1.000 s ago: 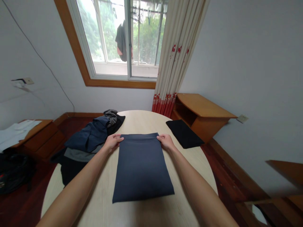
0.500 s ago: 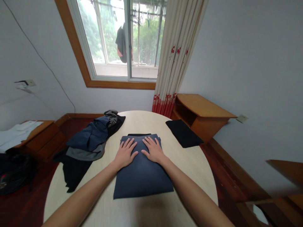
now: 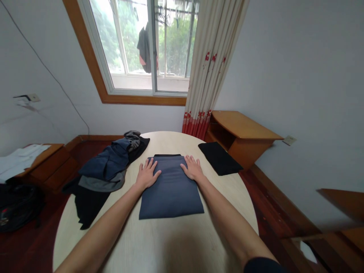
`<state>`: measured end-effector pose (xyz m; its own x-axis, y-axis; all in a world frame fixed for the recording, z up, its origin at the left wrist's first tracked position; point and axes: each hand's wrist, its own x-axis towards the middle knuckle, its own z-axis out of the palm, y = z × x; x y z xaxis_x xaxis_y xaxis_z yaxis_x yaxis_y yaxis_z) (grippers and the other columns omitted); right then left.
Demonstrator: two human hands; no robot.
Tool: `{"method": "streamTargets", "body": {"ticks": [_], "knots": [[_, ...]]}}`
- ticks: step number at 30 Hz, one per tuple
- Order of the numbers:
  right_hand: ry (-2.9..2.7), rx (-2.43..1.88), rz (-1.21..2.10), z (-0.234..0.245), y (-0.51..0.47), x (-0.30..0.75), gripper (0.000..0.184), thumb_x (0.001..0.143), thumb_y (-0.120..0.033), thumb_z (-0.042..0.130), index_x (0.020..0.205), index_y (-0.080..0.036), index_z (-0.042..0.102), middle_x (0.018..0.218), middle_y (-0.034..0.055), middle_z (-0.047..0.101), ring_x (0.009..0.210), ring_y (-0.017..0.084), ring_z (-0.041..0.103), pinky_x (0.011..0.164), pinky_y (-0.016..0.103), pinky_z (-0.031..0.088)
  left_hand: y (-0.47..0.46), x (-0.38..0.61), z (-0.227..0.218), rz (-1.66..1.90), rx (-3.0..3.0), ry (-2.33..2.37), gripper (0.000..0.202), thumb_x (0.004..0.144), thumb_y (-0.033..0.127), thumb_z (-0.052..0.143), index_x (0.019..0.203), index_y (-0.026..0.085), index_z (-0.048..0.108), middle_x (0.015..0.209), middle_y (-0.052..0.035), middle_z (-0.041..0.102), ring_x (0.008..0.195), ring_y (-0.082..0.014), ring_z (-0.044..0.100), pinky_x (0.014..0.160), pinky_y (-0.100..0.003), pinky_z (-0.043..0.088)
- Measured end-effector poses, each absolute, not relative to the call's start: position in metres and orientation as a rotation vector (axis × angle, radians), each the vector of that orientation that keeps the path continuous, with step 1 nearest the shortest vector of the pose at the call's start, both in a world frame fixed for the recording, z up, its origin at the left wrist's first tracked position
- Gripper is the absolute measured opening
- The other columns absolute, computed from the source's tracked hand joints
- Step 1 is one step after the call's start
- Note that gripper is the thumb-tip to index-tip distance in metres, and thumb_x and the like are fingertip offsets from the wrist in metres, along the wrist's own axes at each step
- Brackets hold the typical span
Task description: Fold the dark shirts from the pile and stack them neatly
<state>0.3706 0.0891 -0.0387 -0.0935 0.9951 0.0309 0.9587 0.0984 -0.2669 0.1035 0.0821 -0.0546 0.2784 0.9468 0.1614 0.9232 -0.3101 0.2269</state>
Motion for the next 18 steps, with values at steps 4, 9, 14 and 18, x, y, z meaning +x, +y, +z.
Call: {"method": "streamTargets", "body": {"ticks": [4, 9, 14, 18], "knots": [[-2.201, -1.758, 0.125, -0.026, 0.042, 0.339, 0.059, 0.103, -0.044, 0.028, 0.154, -0.016, 0.036, 0.162, 0.0109, 0.029, 0.152, 0.027, 0.018, 0.122, 0.053, 0.005, 0.028, 0.120, -0.054, 0.554, 2.658, 1.473, 0.054, 0.103, 0.044, 0.032, 0.149, 0.021, 0.046, 0.159, -0.0096, 0.037, 0.150, -0.0304, 0.026, 0.121, -0.056, 0.014], [-2.361, -1.596, 0.226, -0.043, -0.037, 0.315, 0.060, 0.101, -0.048, 0.034, 0.153, -0.019, 0.039, 0.161, 0.0090, 0.029, 0.151, 0.027, 0.021, 0.123, 0.050, 0.005, -0.036, 0.117, -0.072, 0.474, 2.759, 1.259, 0.056, 0.102, 0.046, 0.035, 0.151, 0.021, 0.042, 0.159, -0.0088, 0.036, 0.149, -0.0282, 0.027, 0.121, -0.054, 0.016], [-2.264, -1.795, 0.271, -0.053, -0.055, 0.344, 0.066, 0.101, -0.053, 0.034, 0.156, -0.018, 0.032, 0.163, 0.0090, 0.025, 0.152, 0.027, 0.018, 0.122, 0.051, 0.008, -0.046, 0.088, -0.073, 0.450, 2.680, 1.419, 0.060, 0.101, 0.050, 0.036, 0.154, 0.022, 0.037, 0.161, -0.0084, 0.032, 0.151, -0.0283, 0.024, 0.121, -0.051, 0.019], [-2.199, -1.878, 0.279, -0.054, -0.056, 0.373, 0.065, 0.102, -0.051, 0.031, 0.157, -0.018, 0.028, 0.164, 0.0095, 0.022, 0.152, 0.027, 0.019, 0.122, 0.053, 0.011, -0.052, 0.066, -0.064, 0.350, 2.620, 1.462, 0.062, 0.101, 0.051, 0.035, 0.155, 0.021, 0.034, 0.163, -0.0098, 0.028, 0.151, -0.0290, 0.021, 0.120, -0.054, 0.021]]}}
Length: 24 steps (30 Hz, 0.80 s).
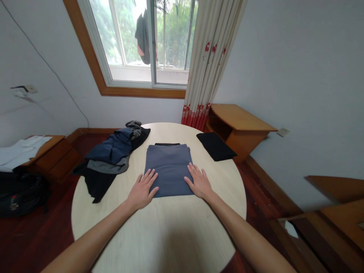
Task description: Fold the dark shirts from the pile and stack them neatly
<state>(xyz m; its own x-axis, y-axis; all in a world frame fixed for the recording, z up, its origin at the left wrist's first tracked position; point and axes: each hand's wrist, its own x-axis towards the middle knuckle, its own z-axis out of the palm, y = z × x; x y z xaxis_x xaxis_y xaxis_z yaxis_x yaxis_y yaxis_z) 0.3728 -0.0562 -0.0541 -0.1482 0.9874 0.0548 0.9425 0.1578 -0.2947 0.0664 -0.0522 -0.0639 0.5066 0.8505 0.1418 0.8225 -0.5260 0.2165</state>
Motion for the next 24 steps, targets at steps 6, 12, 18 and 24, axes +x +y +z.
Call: {"method": "streamTargets", "body": {"ticks": [6, 12, 18, 24], "knots": [[-2.345, -1.444, 0.272, -0.057, -0.085, 0.408, 0.071, 0.090, -0.061, 0.057, 0.149, -0.023, 0.045, 0.161, 0.0148, 0.031, 0.148, 0.033, 0.028, 0.119, 0.058, 0.021, -0.070, 0.029, -0.055, 0.396, 2.746, 1.210, 0.068, 0.090, 0.062, 0.055, 0.146, 0.022, 0.049, 0.157, -0.0131, 0.040, 0.146, -0.0337, 0.034, 0.116, -0.055, 0.032], [-2.333, -1.247, 0.208, -0.054, -0.100, 0.418, 0.027, 0.099, -0.033, 0.049, 0.105, -0.019, 0.072, 0.127, 0.0150, 0.064, 0.118, 0.027, 0.059, 0.101, 0.047, 0.046, -0.077, 0.024, -0.044, 0.640, 2.875, 0.988, 0.026, 0.101, 0.030, 0.046, 0.101, 0.022, 0.070, 0.112, -0.0078, 0.072, 0.109, -0.0226, 0.064, 0.097, -0.039, 0.048], [-2.354, -1.222, 0.181, -0.015, -0.101, 0.418, 0.030, 0.102, -0.031, 0.040, 0.093, -0.018, 0.066, 0.091, 0.0101, 0.069, 0.085, 0.022, 0.062, 0.082, 0.038, 0.048, -0.081, 0.027, 0.002, 0.687, 2.859, 0.938, 0.025, 0.102, 0.025, 0.042, 0.092, 0.019, 0.065, 0.085, -0.0038, 0.070, 0.079, -0.0162, 0.064, 0.076, -0.029, 0.047], [-2.230, -1.301, 0.212, 0.044, -0.016, 0.412, 0.026, 0.099, -0.032, 0.047, 0.095, -0.019, 0.069, 0.095, 0.0084, 0.072, 0.088, 0.021, 0.064, 0.082, 0.032, 0.045, 0.000, 0.035, 0.061, 0.796, 2.769, 1.056, 0.030, 0.100, 0.036, 0.044, 0.097, 0.022, 0.070, 0.094, -0.0047, 0.074, 0.089, -0.0188, 0.067, 0.082, -0.029, 0.048]]}}
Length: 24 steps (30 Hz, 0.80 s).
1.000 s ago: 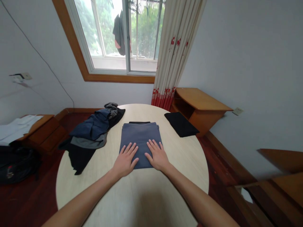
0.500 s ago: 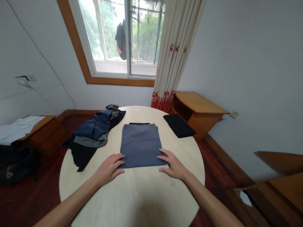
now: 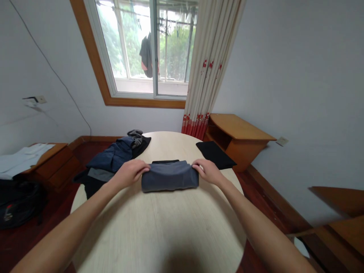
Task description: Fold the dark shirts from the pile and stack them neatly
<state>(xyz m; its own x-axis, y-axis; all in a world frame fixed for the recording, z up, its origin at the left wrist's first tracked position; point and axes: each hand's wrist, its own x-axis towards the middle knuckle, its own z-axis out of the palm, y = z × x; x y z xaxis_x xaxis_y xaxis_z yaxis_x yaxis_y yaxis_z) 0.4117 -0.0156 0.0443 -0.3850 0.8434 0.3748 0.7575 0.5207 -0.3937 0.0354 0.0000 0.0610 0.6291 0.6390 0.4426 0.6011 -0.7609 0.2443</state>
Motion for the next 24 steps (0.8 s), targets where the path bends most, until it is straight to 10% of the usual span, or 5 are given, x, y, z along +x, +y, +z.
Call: {"method": "streamTargets", "body": {"ticks": [9, 24], "knots": [[-1.881, -1.822, 0.527, -0.003, 0.057, 0.380, 0.054, 0.093, -0.045, 0.058, 0.137, -0.013, 0.052, 0.092, 0.0081, 0.071, 0.086, 0.021, 0.065, 0.075, 0.028, 0.044, 0.076, 0.043, -0.013, 0.723, 2.140, 1.634, 0.049, 0.090, 0.043, 0.049, 0.124, 0.011, 0.064, 0.103, -0.0135, 0.073, 0.094, -0.0265, 0.068, 0.087, -0.035, 0.049], [-1.711, -1.688, 0.325, -0.037, 0.021, 0.376, 0.022, 0.091, -0.027, 0.053, 0.110, -0.020, 0.062, 0.087, 0.0038, 0.066, 0.081, 0.020, 0.062, 0.075, 0.030, 0.046, 0.037, 0.045, -0.052, 1.204, 1.615, 1.541, 0.047, 0.072, 0.049, 0.065, 0.105, 0.016, 0.066, 0.069, 0.0009, 0.062, 0.065, -0.0190, 0.062, 0.064, -0.030, 0.048]]}}
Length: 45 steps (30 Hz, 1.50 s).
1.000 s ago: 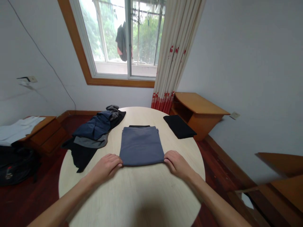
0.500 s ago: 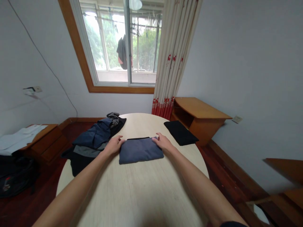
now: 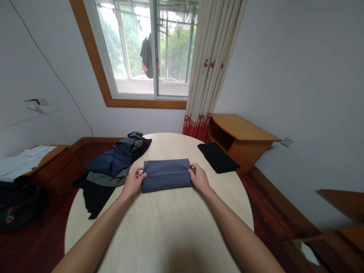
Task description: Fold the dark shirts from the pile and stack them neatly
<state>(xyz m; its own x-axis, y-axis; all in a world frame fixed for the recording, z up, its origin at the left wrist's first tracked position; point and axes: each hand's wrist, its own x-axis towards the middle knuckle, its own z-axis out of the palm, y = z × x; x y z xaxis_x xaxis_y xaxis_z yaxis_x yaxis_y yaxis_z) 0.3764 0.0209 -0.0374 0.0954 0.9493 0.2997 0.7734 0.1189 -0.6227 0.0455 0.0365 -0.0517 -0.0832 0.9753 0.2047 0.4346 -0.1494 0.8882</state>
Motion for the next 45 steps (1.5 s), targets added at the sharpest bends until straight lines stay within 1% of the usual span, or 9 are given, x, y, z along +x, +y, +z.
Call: {"method": "streamTargets", "body": {"ticks": [4, 8, 15, 23, 34, 37, 40, 43, 45], "knots": [[-1.788, -1.824, 0.229, -0.040, 0.016, 0.371, 0.022, 0.095, -0.021, 0.046, 0.107, -0.019, 0.064, 0.110, 0.0095, 0.068, 0.100, 0.021, 0.063, 0.085, 0.031, 0.047, 0.030, 0.041, -0.052, 1.053, 1.698, 1.660, 0.033, 0.078, 0.038, 0.061, 0.103, 0.016, 0.065, 0.073, -0.0021, 0.067, 0.074, -0.0220, 0.067, 0.071, -0.032, 0.052], [-1.951, -1.881, 0.029, -0.024, 0.010, 0.353, 0.034, 0.100, -0.028, 0.041, 0.122, -0.017, 0.064, 0.119, 0.0148, 0.065, 0.109, 0.026, 0.060, 0.092, 0.037, 0.045, 0.018, 0.064, -0.030, 0.951, 2.131, 1.774, 0.033, 0.090, 0.031, 0.051, 0.116, 0.017, 0.064, 0.104, -0.0108, 0.071, 0.100, -0.0265, 0.065, 0.089, -0.039, 0.051], [-2.388, -1.589, 0.148, -0.026, 0.021, 0.309, 0.055, 0.101, -0.045, 0.039, 0.148, -0.018, 0.046, 0.157, 0.0116, 0.039, 0.148, 0.026, 0.027, 0.121, 0.050, 0.011, 0.017, 0.135, -0.034, 0.503, 2.564, 1.639, 0.051, 0.100, 0.041, 0.041, 0.141, 0.015, 0.055, 0.155, -0.0138, 0.044, 0.144, -0.0325, 0.036, 0.118, -0.052, 0.026], [-2.289, -1.749, 0.275, -0.044, 0.029, 0.355, 0.080, 0.095, -0.067, 0.039, 0.156, -0.017, 0.029, 0.163, 0.0113, 0.023, 0.152, 0.026, 0.017, 0.121, 0.051, 0.010, 0.029, 0.100, -0.056, 0.412, 2.490, 1.779, 0.066, 0.097, 0.054, 0.040, 0.152, 0.016, 0.042, 0.161, -0.0106, 0.031, 0.150, -0.0313, 0.024, 0.120, -0.050, 0.022], [-2.299, -1.943, 0.439, -0.027, -0.010, 0.350, 0.086, 0.095, -0.068, 0.033, 0.159, -0.012, 0.020, 0.165, 0.0148, 0.013, 0.153, 0.031, 0.014, 0.120, 0.054, 0.016, 0.031, 0.066, -0.050, 0.288, 2.297, 1.986, 0.064, 0.099, 0.053, 0.034, 0.153, 0.018, 0.038, 0.162, -0.0137, 0.028, 0.149, -0.0335, 0.025, 0.117, -0.057, 0.021], [-2.318, -2.011, 0.367, -0.025, -0.054, 0.344, 0.090, 0.093, -0.070, 0.035, 0.156, -0.006, 0.029, 0.162, 0.0227, 0.019, 0.149, 0.039, 0.022, 0.115, 0.057, 0.025, 0.017, 0.060, -0.041, 0.343, 2.330, 2.096, 0.059, 0.099, 0.052, 0.036, 0.143, 0.017, 0.050, 0.155, -0.0176, 0.042, 0.143, -0.0347, 0.037, 0.113, -0.052, 0.029], [-2.353, -2.026, 0.266, -0.020, -0.101, 0.343, 0.088, 0.089, -0.075, 0.038, 0.146, -0.009, 0.049, 0.151, 0.0280, 0.041, 0.136, 0.044, 0.044, 0.106, 0.056, 0.038, -0.005, 0.058, -0.033, 0.345, 2.362, 2.137, 0.057, 0.098, 0.056, 0.034, 0.122, 0.015, 0.065, 0.131, -0.0201, 0.062, 0.123, -0.0348, 0.054, 0.098, -0.045, 0.041], [-2.396, -2.027, 0.287, -0.005, -0.127, 0.344, 0.078, 0.088, -0.077, 0.038, 0.114, -0.013, 0.073, 0.113, 0.0286, 0.069, 0.102, 0.041, 0.067, 0.085, 0.050, 0.049, -0.021, 0.062, -0.028, 0.334, 2.295, 2.112, 0.059, 0.095, 0.061, 0.035, 0.101, 0.014, 0.070, 0.111, -0.0197, 0.067, 0.106, -0.0336, 0.062, 0.085, -0.040, 0.045], [-2.361, -2.068, 0.311, 0.010, -0.125, 0.344, 0.073, 0.088, -0.076, 0.038, 0.092, -0.014, 0.077, 0.090, 0.0260, 0.072, 0.085, 0.038, 0.070, 0.074, 0.046, 0.050, -0.022, 0.068, -0.026, 0.352, 2.171, 2.065, 0.055, 0.093, 0.062, 0.039, 0.096, 0.016, 0.069, 0.108, -0.0179, 0.068, 0.099, -0.0316, 0.065, 0.079, -0.037, 0.045]]}}
